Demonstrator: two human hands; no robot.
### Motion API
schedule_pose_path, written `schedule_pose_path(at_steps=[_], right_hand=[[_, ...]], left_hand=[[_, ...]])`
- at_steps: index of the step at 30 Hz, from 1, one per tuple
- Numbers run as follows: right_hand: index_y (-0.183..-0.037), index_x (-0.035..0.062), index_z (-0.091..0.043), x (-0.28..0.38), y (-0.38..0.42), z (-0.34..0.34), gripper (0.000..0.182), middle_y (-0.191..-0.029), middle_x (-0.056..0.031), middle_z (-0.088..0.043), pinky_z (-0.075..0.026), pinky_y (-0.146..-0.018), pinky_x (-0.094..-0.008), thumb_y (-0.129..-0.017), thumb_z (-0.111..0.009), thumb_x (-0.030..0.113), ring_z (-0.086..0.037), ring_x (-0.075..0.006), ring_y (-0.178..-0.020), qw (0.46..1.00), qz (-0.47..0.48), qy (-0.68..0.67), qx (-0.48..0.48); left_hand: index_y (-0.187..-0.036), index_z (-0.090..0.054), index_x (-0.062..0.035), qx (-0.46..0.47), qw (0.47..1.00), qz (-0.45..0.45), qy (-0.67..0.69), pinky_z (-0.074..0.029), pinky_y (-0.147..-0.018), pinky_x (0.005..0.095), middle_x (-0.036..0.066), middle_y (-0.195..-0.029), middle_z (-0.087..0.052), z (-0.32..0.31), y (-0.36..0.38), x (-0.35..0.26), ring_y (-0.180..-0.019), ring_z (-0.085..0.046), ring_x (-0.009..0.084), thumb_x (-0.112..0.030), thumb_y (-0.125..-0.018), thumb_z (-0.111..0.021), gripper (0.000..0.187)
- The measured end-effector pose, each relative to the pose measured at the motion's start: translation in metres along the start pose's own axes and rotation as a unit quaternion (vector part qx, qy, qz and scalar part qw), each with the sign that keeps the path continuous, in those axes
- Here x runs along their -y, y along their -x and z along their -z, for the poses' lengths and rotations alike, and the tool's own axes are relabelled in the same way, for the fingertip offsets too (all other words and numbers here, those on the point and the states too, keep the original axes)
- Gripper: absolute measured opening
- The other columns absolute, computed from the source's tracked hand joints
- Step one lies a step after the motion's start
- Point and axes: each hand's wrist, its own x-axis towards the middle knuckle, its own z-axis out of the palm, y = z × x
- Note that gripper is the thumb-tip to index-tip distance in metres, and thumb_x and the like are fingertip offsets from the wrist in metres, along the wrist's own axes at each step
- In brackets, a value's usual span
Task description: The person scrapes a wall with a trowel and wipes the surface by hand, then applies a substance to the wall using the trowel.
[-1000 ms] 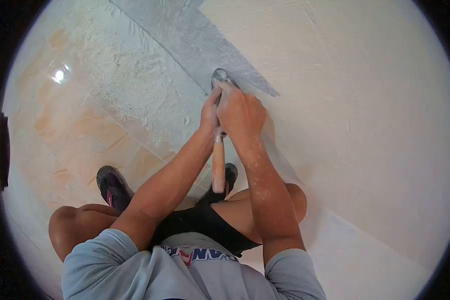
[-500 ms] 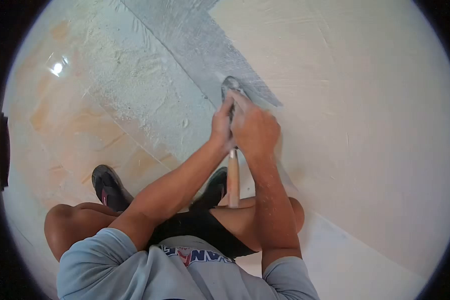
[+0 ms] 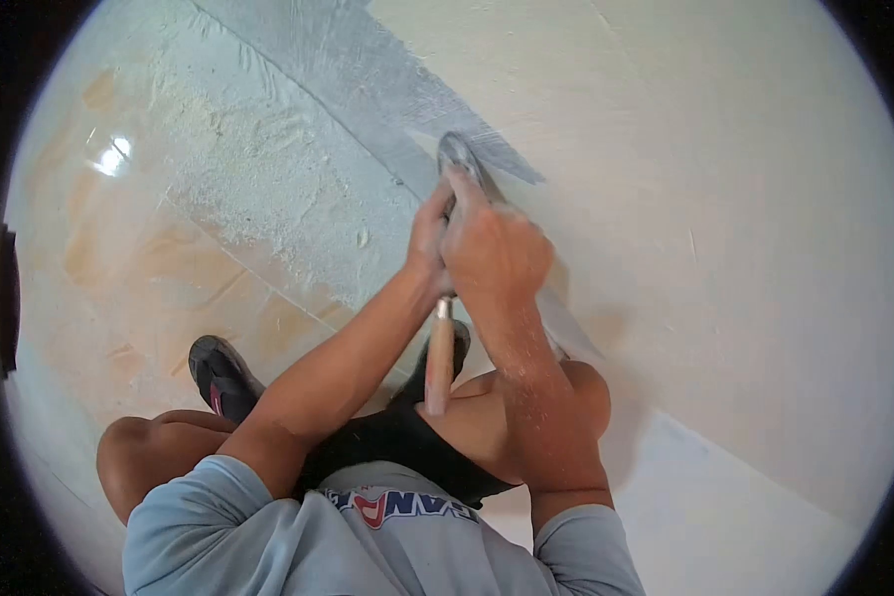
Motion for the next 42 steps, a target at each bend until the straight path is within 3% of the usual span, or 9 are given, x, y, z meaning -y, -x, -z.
schedule_pose_path(at_steps=[6,11,14,17,21,25,31,36,42], right_hand=[[-0.127,0.0355,-0.071,-0.008,-0.003,-0.014,0.039,-0.075,-0.0134,-0.072,-0.057,-0.06,-0.0502,-0.094,-0.058,0.021,-0.072,-0.0382,-0.069,0.994,0.079,-0.054,-0.046],[-0.126,0.0378,-0.073,-0.028,0.019,0.018,0.04,-0.089,-0.0126,-0.076,-0.057,-0.066,-0.0484,-0.093,-0.059,0.019,-0.071,-0.04,-0.073,0.999,0.009,-0.029,-0.026],[-0.119,0.0231,-0.078,-0.024,0.013,0.038,0.029,-0.108,-0.0093,-0.077,-0.058,-0.079,-0.041,-0.098,-0.059,0.017,-0.074,-0.0355,-0.091,0.994,0.028,-0.088,-0.06],[-0.119,0.0245,-0.078,-0.014,0.0,0.035,0.03,-0.109,-0.0097,-0.076,-0.058,-0.08,-0.0415,-0.097,-0.058,0.016,-0.074,-0.0358,-0.091,0.996,0.016,-0.083,-0.038],[-0.123,0.0331,-0.074,0.019,-0.027,0.021,0.032,-0.095,-0.0152,-0.075,-0.056,-0.074,-0.0484,-0.099,-0.055,0.023,-0.071,-0.0398,-0.083,0.997,0.019,-0.072,0.02],[-0.13,0.0362,-0.069,0.021,-0.031,-0.01,0.037,-0.084,-0.0163,-0.074,-0.057,-0.069,-0.0537,-0.098,-0.054,0.023,-0.072,-0.042,-0.077,0.993,0.064,-0.092,-0.022],[-0.124,0.0359,-0.074,0.0,-0.002,0.013,0.032,-0.1,-0.0139,-0.075,-0.056,-0.076,-0.0493,-0.1,-0.056,0.025,-0.07,-0.0422,-0.089,0.999,0.004,-0.038,0.02],[-0.125,0.0371,-0.073,-0.032,0.021,0.029,0.033,-0.092,-0.016,-0.075,-0.056,-0.072,-0.0527,-0.098,-0.057,0.025,-0.07,-0.0438,-0.082,0.999,-0.032,-0.043,0.009],[-0.123,0.0241,-0.073,-0.058,0.03,0.043,0.027,-0.111,-0.0097,-0.076,-0.057,-0.078,-0.0459,-0.101,-0.057,0.023,-0.072,-0.0386,-0.091,0.988,0.05,-0.138,-0.047]], left_hand=[[-0.108,-0.064,-0.0086,0.03,0.999,-0.004,0.029,-0.056,-0.081,0.0345,0.003,-0.095,-0.066,-0.003,-0.006,-0.012,-0.09,-0.066,0.0167,-0.038,-0.109,-0.052,0.031],[-0.111,-0.064,-0.0084,-0.042,0.993,-0.054,-0.098,-0.055,-0.079,0.0335,0.004,-0.098,-0.066,-0.027,0.019,0.028,-0.089,-0.065,0.0155,-0.037,-0.109,-0.053,0.031],[-0.111,-0.064,-0.0076,-0.072,0.989,-0.074,-0.109,-0.054,-0.077,0.0322,0.003,-0.098,-0.065,-0.062,0.033,0.02,-0.088,-0.064,0.0139,-0.035,-0.109,-0.053,0.029],[-0.111,-0.064,-0.0083,-0.049,0.988,-0.089,-0.117,-0.055,-0.079,0.0329,0.003,-0.098,-0.066,-0.05,0.015,0.01,-0.09,-0.065,0.0145,-0.035,-0.109,-0.053,0.03],[-0.111,-0.064,-0.011,-0.005,0.995,-0.081,-0.064,-0.055,-0.084,0.0391,0.003,-0.098,-0.067,-0.021,-0.022,-0.029,-0.091,-0.066,0.0197,-0.048,-0.109,-0.048,0.04],[-0.111,-0.064,-0.0066,0.026,0.999,-0.032,0.006,-0.057,-0.078,0.0384,0.006,-0.099,-0.068,-0.021,-0.015,-0.059,-0.089,-0.068,0.0184,-0.038,-0.109,-0.053,0.033],[-0.114,-0.066,-0.0028,-0.124,0.989,-0.033,-0.07,-0.053,-0.075,0.0332,0.004,-0.098,-0.066,-0.03,0.008,0.0,-0.088,-0.064,0.0152,-0.047,-0.105,-0.059,0.045],[-0.113,-0.066,-0.0025,-0.079,0.992,-0.067,-0.069,-0.052,-0.07,0.0299,0.002,-0.095,-0.066,-0.043,0.031,0.042,-0.082,-0.061,0.0104,-0.041,-0.105,-0.064,0.039],[-0.113,-0.066,-0.0025,-0.104,0.981,-0.085,-0.14,-0.051,-0.075,0.0279,0.002,-0.099,-0.068,-0.062,0.05,0.055,-0.084,-0.061,0.0098,-0.039,-0.102,-0.069,0.039]])
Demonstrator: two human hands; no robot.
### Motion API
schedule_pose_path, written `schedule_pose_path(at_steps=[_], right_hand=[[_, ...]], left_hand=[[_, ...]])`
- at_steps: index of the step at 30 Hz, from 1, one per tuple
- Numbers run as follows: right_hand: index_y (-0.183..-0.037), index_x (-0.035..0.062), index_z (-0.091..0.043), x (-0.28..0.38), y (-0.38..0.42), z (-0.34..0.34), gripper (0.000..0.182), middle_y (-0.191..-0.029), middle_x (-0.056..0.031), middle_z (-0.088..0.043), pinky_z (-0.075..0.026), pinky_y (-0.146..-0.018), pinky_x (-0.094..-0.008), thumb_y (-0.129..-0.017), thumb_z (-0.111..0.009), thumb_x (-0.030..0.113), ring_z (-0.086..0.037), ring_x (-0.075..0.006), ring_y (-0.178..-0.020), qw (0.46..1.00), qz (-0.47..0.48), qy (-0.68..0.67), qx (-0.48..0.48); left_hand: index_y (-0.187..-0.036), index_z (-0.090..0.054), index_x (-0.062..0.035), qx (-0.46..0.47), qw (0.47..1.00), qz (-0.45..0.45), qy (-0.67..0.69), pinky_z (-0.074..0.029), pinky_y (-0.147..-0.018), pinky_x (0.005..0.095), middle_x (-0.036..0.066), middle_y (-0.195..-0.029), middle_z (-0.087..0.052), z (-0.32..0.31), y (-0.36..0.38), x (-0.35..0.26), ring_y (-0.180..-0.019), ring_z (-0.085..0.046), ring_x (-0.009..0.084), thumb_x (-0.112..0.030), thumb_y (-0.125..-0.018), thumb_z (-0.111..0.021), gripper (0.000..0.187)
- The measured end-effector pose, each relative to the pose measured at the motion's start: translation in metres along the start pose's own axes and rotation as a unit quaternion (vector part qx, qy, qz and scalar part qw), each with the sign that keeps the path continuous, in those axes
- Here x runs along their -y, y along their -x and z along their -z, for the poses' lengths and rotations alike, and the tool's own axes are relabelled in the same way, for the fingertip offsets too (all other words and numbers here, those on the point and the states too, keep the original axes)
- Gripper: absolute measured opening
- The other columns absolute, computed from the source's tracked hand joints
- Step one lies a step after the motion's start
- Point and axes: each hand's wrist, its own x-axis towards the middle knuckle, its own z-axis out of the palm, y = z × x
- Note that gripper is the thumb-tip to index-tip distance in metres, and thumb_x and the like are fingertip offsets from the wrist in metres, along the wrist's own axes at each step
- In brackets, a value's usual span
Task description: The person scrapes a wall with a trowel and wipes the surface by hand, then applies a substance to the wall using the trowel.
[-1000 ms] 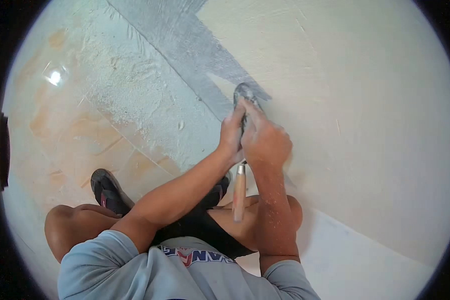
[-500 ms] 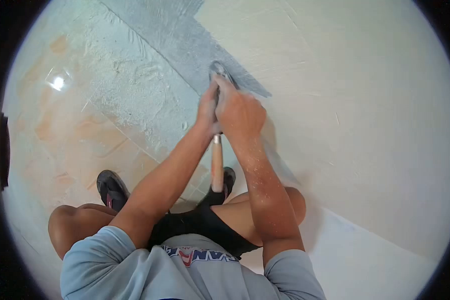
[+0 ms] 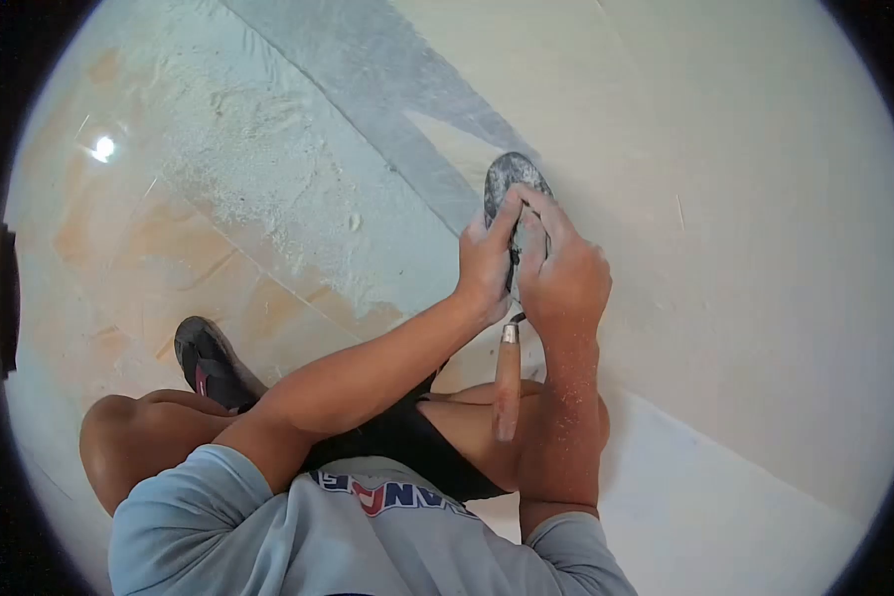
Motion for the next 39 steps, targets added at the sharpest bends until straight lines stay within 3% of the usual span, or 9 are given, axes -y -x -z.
schedule_pose_path(at_steps=[9,14,19,21,25,33,34,37,39], right_hand=[[-0.137,0.0286,-0.059,0.014,0.001,0.007,0.038,-0.099,-0.0129,-0.076,-0.055,-0.073,-0.0531,-0.099,-0.058,0.025,-0.07,-0.0448,-0.082,0.998,-0.063,0.006,-0.025],[-0.139,0.0285,-0.056,0.02,-0.008,0.01,0.041,-0.108,-0.0131,-0.075,-0.055,-0.074,-0.0547,-0.099,-0.059,0.026,-0.07,-0.0459,-0.084,0.991,-0.097,0.071,0.054],[-0.139,0.0287,-0.056,0.017,-0.01,-0.008,0.04,-0.097,-0.016,-0.076,-0.055,-0.076,-0.0555,-0.1,-0.056,0.027,-0.071,-0.0447,-0.085,0.996,-0.056,0.059,0.034],[-0.14,0.03,-0.057,0.027,-0.024,-0.027,0.039,-0.1,-0.0168,-0.075,-0.055,-0.078,-0.054,-0.101,-0.056,0.031,-0.069,-0.0461,-0.085,0.985,-0.073,0.112,0.111],[-0.136,0.0306,-0.061,0.047,-0.041,-0.053,0.036,-0.098,-0.016,-0.075,-0.055,-0.079,-0.0547,-0.102,-0.051,0.035,-0.07,-0.0437,-0.089,0.975,-0.07,0.147,0.153],[-0.122,0.0297,-0.072,0.061,-0.041,-0.067,0.03,-0.092,-0.0197,-0.074,-0.056,-0.076,-0.0546,-0.099,-0.053,0.03,-0.071,-0.0446,-0.086,0.973,-0.078,0.163,0.141],[-0.12,0.0269,-0.072,0.059,-0.04,-0.07,0.028,-0.087,-0.0195,-0.074,-0.056,-0.074,-0.0545,-0.1,-0.053,0.031,-0.072,-0.044,-0.084,0.979,-0.056,0.152,0.123],[-0.116,0.0243,-0.072,0.047,-0.038,-0.079,0.026,-0.081,-0.0199,-0.073,-0.056,-0.07,-0.0549,-0.1,-0.053,0.031,-0.072,-0.0439,-0.08,0.986,-0.019,0.144,0.077],[-0.116,0.0257,-0.074,0.05,-0.042,-0.074,0.027,-0.093,-0.0192,-0.074,-0.055,-0.079,-0.0551,-0.099,-0.054,0.028,-0.07,-0.0446,-0.089,0.987,-0.046,0.11,0.108]], left_hand=[[-0.114,-0.066,-0.0036,0.004,0.999,0.025,0.046,-0.051,-0.078,0.0276,0.001,-0.1,-0.067,-0.01,0.007,-0.005,-0.088,-0.061,0.0096,-0.039,-0.101,-0.07,0.038],[-0.118,-0.064,-0.0036,0.023,0.993,0.047,0.102,-0.051,-0.077,0.0282,0.002,-0.102,-0.066,-0.006,0.003,-0.003,-0.089,-0.061,0.0106,-0.042,-0.101,-0.07,0.043],[-0.117,-0.066,-0.0026,-0.002,0.997,-0.002,0.071,-0.052,-0.078,0.0293,0.003,-0.102,-0.067,0.011,-0.018,0.007,-0.091,-0.062,0.0119,-0.041,-0.1,-0.071,0.042],[-0.117,-0.066,-0.0024,-0.016,0.996,-0.003,0.089,-0.052,-0.08,0.0285,0.004,-0.103,-0.068,0.027,-0.031,-0.003,-0.093,-0.063,0.0129,-0.043,-0.1,-0.07,0.044],[-0.118,-0.067,-0.0035,0.07,0.982,0.055,0.169,-0.053,-0.082,0.0306,0.003,-0.104,-0.068,0.058,-0.066,-0.014,-0.093,-0.065,0.0139,-0.047,-0.102,-0.066,0.046],[-0.106,-0.074,-0.0041,0.04,0.99,0.057,0.125,-0.052,-0.073,0.0289,0.001,-0.095,-0.069,0.077,-0.082,-0.019,-0.084,-0.065,0.0104,-0.04,-0.103,-0.064,0.037],[-0.104,-0.074,-0.0037,-0.001,1.0,-0.001,0.019,-0.052,-0.07,0.0292,0.001,-0.093,-0.069,0.075,-0.081,-0.015,-0.082,-0.064,0.0097,-0.038,-0.103,-0.064,0.036],[-0.105,-0.072,-0.003,0.037,0.986,0.048,0.155,-0.053,-0.072,0.0316,0.003,-0.096,-0.069,0.087,-0.097,-0.014,-0.084,-0.065,0.0119,-0.04,-0.102,-0.065,0.038],[-0.106,-0.072,-0.0029,0.024,0.99,0.032,0.138,-0.053,-0.072,0.0318,0.003,-0.096,-0.069,0.079,-0.092,-0.016,-0.084,-0.065,0.0127,-0.041,-0.102,-0.066,0.039]])
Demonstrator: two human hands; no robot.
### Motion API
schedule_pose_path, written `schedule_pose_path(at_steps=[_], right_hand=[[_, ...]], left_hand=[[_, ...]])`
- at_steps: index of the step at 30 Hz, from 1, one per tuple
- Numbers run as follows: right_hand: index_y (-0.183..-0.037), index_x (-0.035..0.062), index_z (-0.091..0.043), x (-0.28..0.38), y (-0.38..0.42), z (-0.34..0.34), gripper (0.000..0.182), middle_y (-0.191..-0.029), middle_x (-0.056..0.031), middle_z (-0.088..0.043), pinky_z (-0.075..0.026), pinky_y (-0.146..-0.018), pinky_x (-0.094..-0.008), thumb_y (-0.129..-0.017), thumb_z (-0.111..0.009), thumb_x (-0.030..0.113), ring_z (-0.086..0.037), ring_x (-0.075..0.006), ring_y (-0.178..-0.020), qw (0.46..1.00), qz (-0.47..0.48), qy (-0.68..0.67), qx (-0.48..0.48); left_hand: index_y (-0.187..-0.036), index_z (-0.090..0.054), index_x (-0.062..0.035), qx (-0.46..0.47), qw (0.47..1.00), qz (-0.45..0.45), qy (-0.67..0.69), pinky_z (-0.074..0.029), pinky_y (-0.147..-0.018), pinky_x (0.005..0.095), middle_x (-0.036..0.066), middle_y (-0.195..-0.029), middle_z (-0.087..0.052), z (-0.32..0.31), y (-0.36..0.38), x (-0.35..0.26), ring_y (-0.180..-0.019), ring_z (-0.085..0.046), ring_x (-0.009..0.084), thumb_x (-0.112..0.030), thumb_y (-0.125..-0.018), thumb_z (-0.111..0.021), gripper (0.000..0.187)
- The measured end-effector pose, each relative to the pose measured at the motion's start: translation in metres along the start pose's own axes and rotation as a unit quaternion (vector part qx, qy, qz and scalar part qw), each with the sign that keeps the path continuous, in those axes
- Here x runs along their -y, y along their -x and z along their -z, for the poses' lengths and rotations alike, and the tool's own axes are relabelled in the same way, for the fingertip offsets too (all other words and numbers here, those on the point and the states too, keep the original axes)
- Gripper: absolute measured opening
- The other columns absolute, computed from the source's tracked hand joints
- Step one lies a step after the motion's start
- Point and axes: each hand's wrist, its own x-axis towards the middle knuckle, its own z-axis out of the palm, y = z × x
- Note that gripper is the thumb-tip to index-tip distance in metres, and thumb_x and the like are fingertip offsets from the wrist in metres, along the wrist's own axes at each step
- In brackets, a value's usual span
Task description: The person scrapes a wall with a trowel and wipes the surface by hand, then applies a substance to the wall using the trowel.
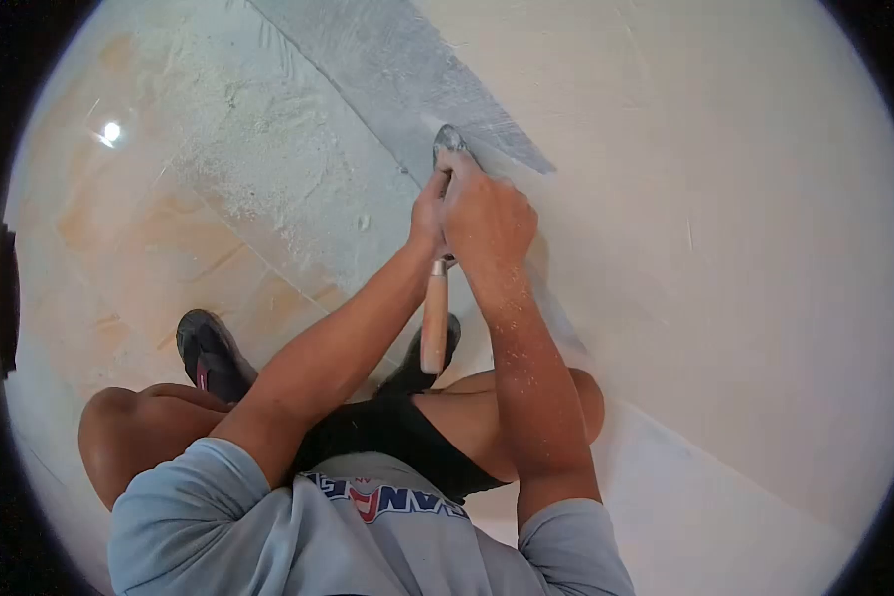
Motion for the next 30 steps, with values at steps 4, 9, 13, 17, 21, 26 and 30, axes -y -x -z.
schedule_pose_path(at_steps=[4,9,13,17,21,26,30], right_hand=[[-0.112,0.024,-0.075,-0.003,0.009,0.018,0.025,-0.094,-0.0171,-0.075,-0.055,-0.078,-0.0541,-0.099,-0.054,0.027,-0.07,-0.0429,-0.089,0.999,-0.027,0.016,0.005],[-0.111,0.0245,-0.074,-0.003,0.006,0.017,0.024,-0.094,-0.0168,-0.075,-0.055,-0.077,-0.0544,-0.099,-0.054,0.028,-0.07,-0.0431,-0.088,0.998,-0.04,0.053,0.009],[-0.11,0.022,-0.074,0.01,-0.007,0.005,0.024,-0.093,-0.017,-0.075,-0.055,-0.077,-0.0542,-0.098,-0.055,0.028,-0.071,-0.0431,-0.089,0.999,-0.013,0.041,0.029],[-0.111,0.0162,-0.07,0.026,-0.027,-0.02,0.021,-0.091,-0.0205,-0.075,-0.057,-0.074,-0.0545,-0.098,-0.058,0.026,-0.073,-0.0437,-0.088,0.996,0.047,0.048,0.05],[-0.111,0.0147,-0.069,0.031,-0.036,-0.034,0.022,-0.092,-0.021,-0.075,-0.057,-0.075,-0.0555,-0.098,-0.056,0.026,-0.073,-0.0431,-0.09,0.996,0.052,0.051,0.059],[-0.114,0.0214,-0.067,0.023,-0.031,-0.021,0.022,-0.095,-0.0186,-0.074,-0.053,-0.078,-0.0575,-0.099,-0.053,0.029,-0.07,-0.047,-0.09,0.998,0.019,-0.021,0.064],[-0.117,0.0219,-0.064,0.01,-0.01,0.009,0.021,-0.098,-0.0194,-0.074,-0.053,-0.078,-0.056,-0.098,-0.056,0.026,-0.069,-0.0461,-0.092,0.997,-0.01,-0.001,0.072]], left_hand=[[-0.112,-0.068,-0.0033,-0.059,0.997,-0.024,-0.047,-0.052,-0.076,0.0308,0.003,-0.101,-0.067,-0.014,0.017,0.016,-0.089,-0.064,0.0138,-0.044,-0.1,-0.068,0.042],[-0.109,-0.069,-0.0035,-0.06,0.981,-0.052,-0.177,-0.051,-0.072,0.0295,0.002,-0.099,-0.067,-0.034,0.039,0.003,-0.087,-0.062,0.0114,-0.047,-0.098,-0.07,0.045],[-0.11,-0.071,-0.003,-0.067,0.997,0.008,-0.027,-0.053,-0.071,0.0306,0.004,-0.102,-0.069,0.0,0.001,0.003,-0.09,-0.064,0.0109,-0.045,-0.103,-0.063,0.043],[-0.119,-0.07,-0.0126,-0.013,1.0,0.002,-0.024,-0.056,-0.08,0.0325,0.005,-0.111,-0.07,0.028,-0.02,-0.026,-0.097,-0.067,0.0152,-0.038,-0.107,-0.054,0.032],[-0.121,-0.068,-0.0121,0.06,0.997,0.04,0.034,-0.056,-0.084,0.0321,0.006,-0.113,-0.071,0.024,-0.02,-0.042,-0.099,-0.069,0.02,-0.037,-0.108,-0.051,0.033],[-0.118,-0.066,-0.0092,-0.054,0.998,0.026,-0.009,-0.057,-0.081,0.0361,0.005,-0.101,-0.071,0.022,-0.024,-0.024,-0.091,-0.069,0.021,-0.044,-0.107,-0.054,0.039],[-0.112,-0.069,-0.0051,-0.102,0.992,-0.005,-0.075,-0.055,-0.074,0.033,0.004,-0.095,-0.071,-0.024,0.023,-0.018,-0.083,-0.067,0.0153,-0.05,-0.099,-0.065,0.047]])
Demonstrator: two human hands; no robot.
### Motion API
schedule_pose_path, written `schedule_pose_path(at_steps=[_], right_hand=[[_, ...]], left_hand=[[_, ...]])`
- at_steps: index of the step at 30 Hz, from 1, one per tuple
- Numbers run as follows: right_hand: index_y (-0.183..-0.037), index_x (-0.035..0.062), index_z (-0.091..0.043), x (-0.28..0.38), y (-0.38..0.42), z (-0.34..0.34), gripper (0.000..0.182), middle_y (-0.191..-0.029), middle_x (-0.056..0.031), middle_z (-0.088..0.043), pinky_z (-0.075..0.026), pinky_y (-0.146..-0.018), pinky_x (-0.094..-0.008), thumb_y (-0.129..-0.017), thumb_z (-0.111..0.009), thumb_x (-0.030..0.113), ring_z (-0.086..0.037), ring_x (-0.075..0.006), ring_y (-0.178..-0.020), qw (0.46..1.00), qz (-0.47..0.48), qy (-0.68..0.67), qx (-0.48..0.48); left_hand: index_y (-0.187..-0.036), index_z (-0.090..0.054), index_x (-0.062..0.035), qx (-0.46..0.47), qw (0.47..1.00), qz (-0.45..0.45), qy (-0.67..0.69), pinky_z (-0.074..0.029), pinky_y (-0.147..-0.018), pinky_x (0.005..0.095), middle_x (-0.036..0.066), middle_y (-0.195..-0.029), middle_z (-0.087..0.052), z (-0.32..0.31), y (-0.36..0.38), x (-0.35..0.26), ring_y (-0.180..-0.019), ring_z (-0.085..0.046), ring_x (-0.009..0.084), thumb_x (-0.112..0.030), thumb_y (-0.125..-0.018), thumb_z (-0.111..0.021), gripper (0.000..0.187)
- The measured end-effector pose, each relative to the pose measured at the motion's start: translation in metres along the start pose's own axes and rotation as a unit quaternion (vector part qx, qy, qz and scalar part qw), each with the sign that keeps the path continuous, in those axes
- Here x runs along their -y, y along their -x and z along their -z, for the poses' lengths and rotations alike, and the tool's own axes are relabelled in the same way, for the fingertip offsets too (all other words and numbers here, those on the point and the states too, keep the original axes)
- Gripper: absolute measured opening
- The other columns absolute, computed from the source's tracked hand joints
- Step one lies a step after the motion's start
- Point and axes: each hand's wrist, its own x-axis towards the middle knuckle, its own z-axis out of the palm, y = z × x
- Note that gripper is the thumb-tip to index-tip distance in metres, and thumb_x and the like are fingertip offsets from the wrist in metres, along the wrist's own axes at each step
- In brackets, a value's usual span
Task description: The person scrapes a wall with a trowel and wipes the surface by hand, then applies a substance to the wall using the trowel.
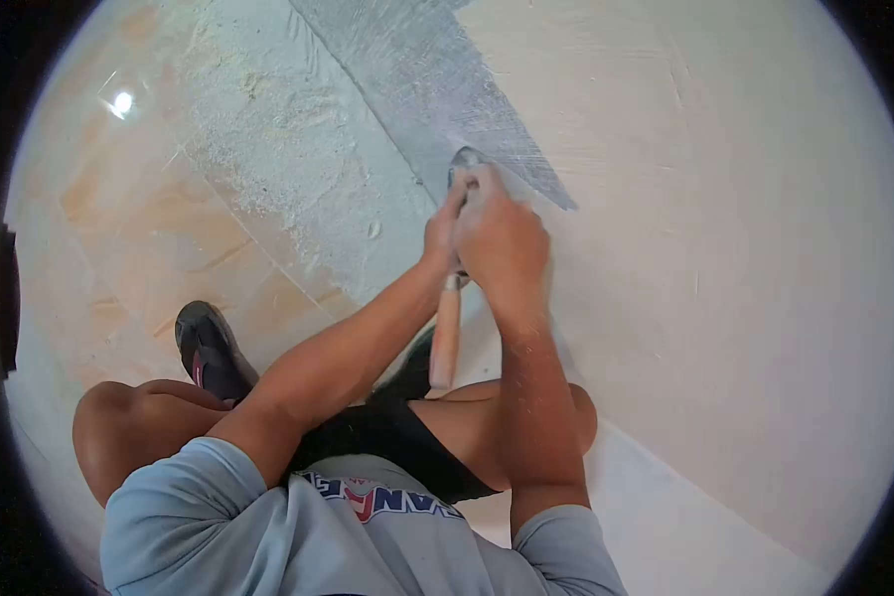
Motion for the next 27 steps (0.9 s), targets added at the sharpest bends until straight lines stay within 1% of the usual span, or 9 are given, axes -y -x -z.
schedule_pose_path(at_steps=[1,7,12,17,18,21,23,25,27], right_hand=[[-0.117,0.0219,-0.064,-0.006,0.007,0.007,0.021,-0.098,-0.0194,-0.074,-0.053,-0.078,-0.056,-0.098,-0.056,0.026,-0.069,-0.0461,-0.092,1.0,0.0,-0.002,0.002],[-0.123,0.0172,-0.066,-0.023,0.044,0.034,0.028,-0.115,-0.0127,-0.073,-0.054,-0.087,-0.0484,-0.096,-0.06,0.017,-0.068,-0.042,-0.105,0.986,0.065,-0.126,-0.081],[-0.12,0.03,-0.069,-0.018,0.031,0.018,0.026,-0.106,-0.0137,-0.075,-0.054,-0.083,-0.0536,-0.099,-0.055,0.025,-0.069,-0.0442,-0.093,0.999,-0.011,0.027,-0.032],[-0.113,0.0257,-0.072,0.005,0.005,0.003,0.024,-0.096,-0.0173,-0.075,-0.054,-0.079,-0.0563,-0.097,-0.054,0.027,-0.069,-0.045,-0.089,1.0,-0.003,0.011,-0.003],[-0.113,0.0245,-0.072,0.008,0.002,-0.003,0.024,-0.095,-0.0182,-0.074,-0.054,-0.079,-0.0566,-0.097,-0.054,0.026,-0.069,-0.0452,-0.089,1.0,0.008,0.014,-0.005],[-0.111,0.0213,-0.072,0.016,-0.009,-0.02,0.025,-0.093,-0.0201,-0.074,-0.054,-0.078,-0.0576,-0.097,-0.053,0.026,-0.07,-0.0462,-0.088,0.999,0.036,0.006,-0.022],[-0.11,0.0204,-0.072,0.017,-0.016,-0.029,0.024,-0.092,-0.0205,-0.074,-0.054,-0.079,-0.058,-0.097,-0.052,0.026,-0.07,-0.0462,-0.088,1.0,0.025,-0.006,-0.006],[-0.107,0.0193,-0.072,0.016,-0.011,-0.021,0.023,-0.092,-0.0193,-0.074,-0.054,-0.079,-0.058,-0.096,-0.053,0.026,-0.07,-0.0459,-0.089,0.999,0.03,-0.012,-0.006],[-0.106,0.0196,-0.072,0.009,-0.007,-0.011,0.023,-0.093,-0.0181,-0.074,-0.054,-0.078,-0.0567,-0.096,-0.053,0.026,-0.069,-0.045,-0.089,0.999,0.041,-0.015,-0.022]], left_hand=[[-0.106,-0.071,-0.0025,-0.01,0.998,-0.044,-0.05,-0.054,-0.069,0.0299,0.004,-0.093,-0.07,-0.004,0.008,0.002,-0.079,-0.065,0.0123,-0.054,-0.093,-0.074,0.053],[-0.107,-0.07,-0.0054,0.028,0.999,0.004,0.034,-0.053,-0.069,0.0279,0.002,-0.093,-0.068,-0.04,0.045,0.007,-0.081,-0.065,0.0102,-0.044,-0.102,-0.067,0.039],[-0.103,-0.07,-0.0092,0.009,0.998,0.002,0.058,-0.052,-0.066,0.0285,-0.001,-0.088,-0.064,-0.023,0.018,0.022,-0.077,-0.063,0.0098,-0.043,-0.105,-0.062,0.034],[-0.106,-0.074,-0.0059,0.035,0.998,-0.003,0.056,-0.055,-0.071,0.03,0.004,-0.097,-0.07,0.016,-0.029,0.021,-0.082,-0.066,0.0113,-0.041,-0.1,-0.067,0.037],[-0.107,-0.074,-0.006,0.102,0.993,-0.047,-0.031,-0.055,-0.073,0.0305,0.004,-0.097,-0.071,0.042,-0.059,0.026,-0.085,-0.067,0.0112,-0.04,-0.1,-0.067,0.036],[-0.105,-0.074,-0.0065,0.09,0.992,0.006,0.088,-0.055,-0.074,0.0307,0.003,-0.096,-0.07,0.035,-0.051,-0.001,-0.086,-0.067,0.0114,-0.041,-0.101,-0.067,0.035],[-0.102,-0.074,-0.007,0.066,0.997,-0.004,0.041,-0.054,-0.074,0.0305,0.002,-0.094,-0.07,0.041,-0.066,-0.002,-0.084,-0.066,0.0121,-0.043,-0.1,-0.069,0.037],[-0.095,-0.064,-0.0174,0.112,0.989,0.034,0.093,-0.053,-0.066,0.0364,-0.001,-0.078,-0.061,0.033,-0.064,-0.007,-0.073,-0.062,0.0162,-0.051,-0.107,-0.053,0.037],[-0.096,-0.064,-0.0176,0.109,0.989,0.031,0.096,-0.053,-0.067,0.0377,-0.002,-0.08,-0.062,0.028,-0.064,0.004,-0.073,-0.063,0.0169,-0.051,-0.106,-0.054,0.037]])
